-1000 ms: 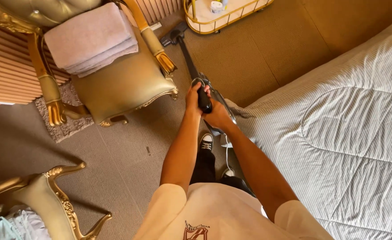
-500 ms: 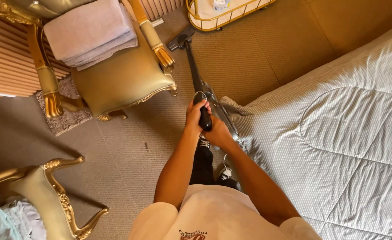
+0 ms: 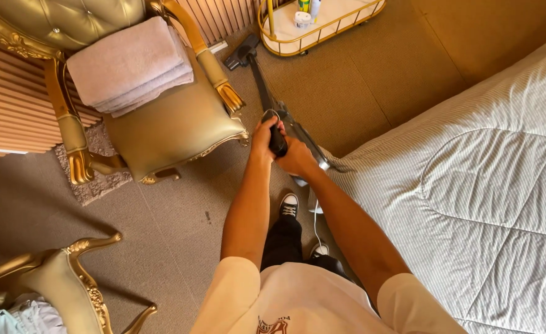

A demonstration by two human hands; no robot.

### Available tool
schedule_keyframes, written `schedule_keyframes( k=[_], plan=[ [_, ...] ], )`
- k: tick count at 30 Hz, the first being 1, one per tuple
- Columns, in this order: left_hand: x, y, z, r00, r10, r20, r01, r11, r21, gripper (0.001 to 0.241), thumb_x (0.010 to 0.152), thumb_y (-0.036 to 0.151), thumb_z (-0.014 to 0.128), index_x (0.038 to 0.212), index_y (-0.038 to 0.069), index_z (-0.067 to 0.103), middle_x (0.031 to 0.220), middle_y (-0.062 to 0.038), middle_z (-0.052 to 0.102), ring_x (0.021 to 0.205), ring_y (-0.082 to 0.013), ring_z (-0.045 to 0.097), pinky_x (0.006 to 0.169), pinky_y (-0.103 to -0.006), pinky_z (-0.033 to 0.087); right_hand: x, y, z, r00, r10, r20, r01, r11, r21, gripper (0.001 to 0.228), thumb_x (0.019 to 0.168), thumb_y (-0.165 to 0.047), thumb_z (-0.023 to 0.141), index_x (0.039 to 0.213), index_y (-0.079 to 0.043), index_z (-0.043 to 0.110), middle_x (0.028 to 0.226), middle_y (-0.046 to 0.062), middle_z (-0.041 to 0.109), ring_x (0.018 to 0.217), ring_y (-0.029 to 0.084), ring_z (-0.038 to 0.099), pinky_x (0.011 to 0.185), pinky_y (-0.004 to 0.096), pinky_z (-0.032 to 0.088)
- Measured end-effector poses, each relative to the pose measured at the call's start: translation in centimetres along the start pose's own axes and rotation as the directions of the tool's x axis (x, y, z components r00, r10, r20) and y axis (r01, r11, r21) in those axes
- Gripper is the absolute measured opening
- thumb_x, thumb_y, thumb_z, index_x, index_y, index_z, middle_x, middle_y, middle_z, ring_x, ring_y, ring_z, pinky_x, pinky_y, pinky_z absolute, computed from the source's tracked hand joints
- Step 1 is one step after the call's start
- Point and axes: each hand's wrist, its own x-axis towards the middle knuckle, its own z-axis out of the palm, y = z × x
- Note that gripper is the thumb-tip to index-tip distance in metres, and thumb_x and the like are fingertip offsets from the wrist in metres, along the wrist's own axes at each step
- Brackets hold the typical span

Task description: The person vacuums the carpeted floor of a bedroom using a cordless stick vacuum. They maneuver the vacuum around furniture, including a bed, a gold-framed chair, and a small side table, systematically cleaning the available floor space.

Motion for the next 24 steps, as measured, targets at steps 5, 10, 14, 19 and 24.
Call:
schedule_keyframes(
  k=[5,10,14,19,24],
  plan=[
    [-10.2,-4.1,-1.3,0.999,-0.044,0.019,0.042,0.997,0.057,0.021,0.091,0.007,0.068,0.101,0.008,0.05,0.074,-0.01,0.056,0.065,-0.0186,0.063,0.056,-0.0286,0.056,-8.8,4.2,2.4,0.998,0.024,0.061,-0.027,0.998,0.05,0.045,0.077,-0.034,0.073,0.117,-0.015,0.069,0.113,0.018,0.074,0.117,0.039,0.066,0.1,0.05,0.054],
    [-21.6,-8.7,-2.0,0.989,-0.149,0.013,0.148,0.985,0.089,0.024,0.091,0.007,0.071,0.104,0.011,0.051,0.075,-0.008,0.057,0.065,-0.019,0.062,0.055,-0.0294,0.057,-18.8,10.4,4.8,0.994,0.084,0.066,-0.089,0.994,0.067,0.04,0.077,-0.032,0.074,0.113,-0.017,0.068,0.11,0.015,0.075,0.115,0.037,0.068,0.099,0.049,0.055],
    [-27.6,-11.6,-0.7,0.985,-0.163,0.048,0.157,0.982,0.107,0.025,0.09,0.004,0.07,0.105,0.009,0.05,0.075,-0.01,0.055,0.065,-0.0211,0.061,0.053,-0.0313,0.056,-26.0,12.6,4.2,0.997,0.08,0.012,-0.081,0.987,0.138,0.044,0.078,-0.032,0.073,0.115,-0.01,0.065,0.11,0.022,0.074,0.115,0.043,0.067,0.099,0.055,0.053],
    [-32.9,-11.1,2.1,0.97,-0.196,0.145,0.177,0.975,0.134,0.031,0.086,-0.005,0.068,0.107,0.009,0.049,0.076,-0.012,0.056,0.063,-0.0203,0.061,0.053,-0.0327,0.056,-30.2,15.0,5.8,0.973,0.072,-0.22,-0.021,0.975,0.222,0.048,0.074,-0.024,0.074,0.119,-0.012,0.063,0.093,0.022,0.076,0.098,0.042,0.073,0.085,0.056,0.056],
    [-32.0,-12.7,2.5,0.928,-0.27,0.256,0.221,0.954,0.204,0.033,0.086,-0.006,0.069,0.107,0.01,0.049,0.075,-0.012,0.056,0.06,-0.0191,0.062,0.05,-0.0326,0.056,-31.7,14.4,6.0,0.902,0.133,-0.411,0.025,0.934,0.357,0.037,0.071,-0.018,0.071,0.105,-0.009,0.061,0.081,0.023,0.074,0.087,0.043,0.074,0.074,0.055,0.055]
  ],
)
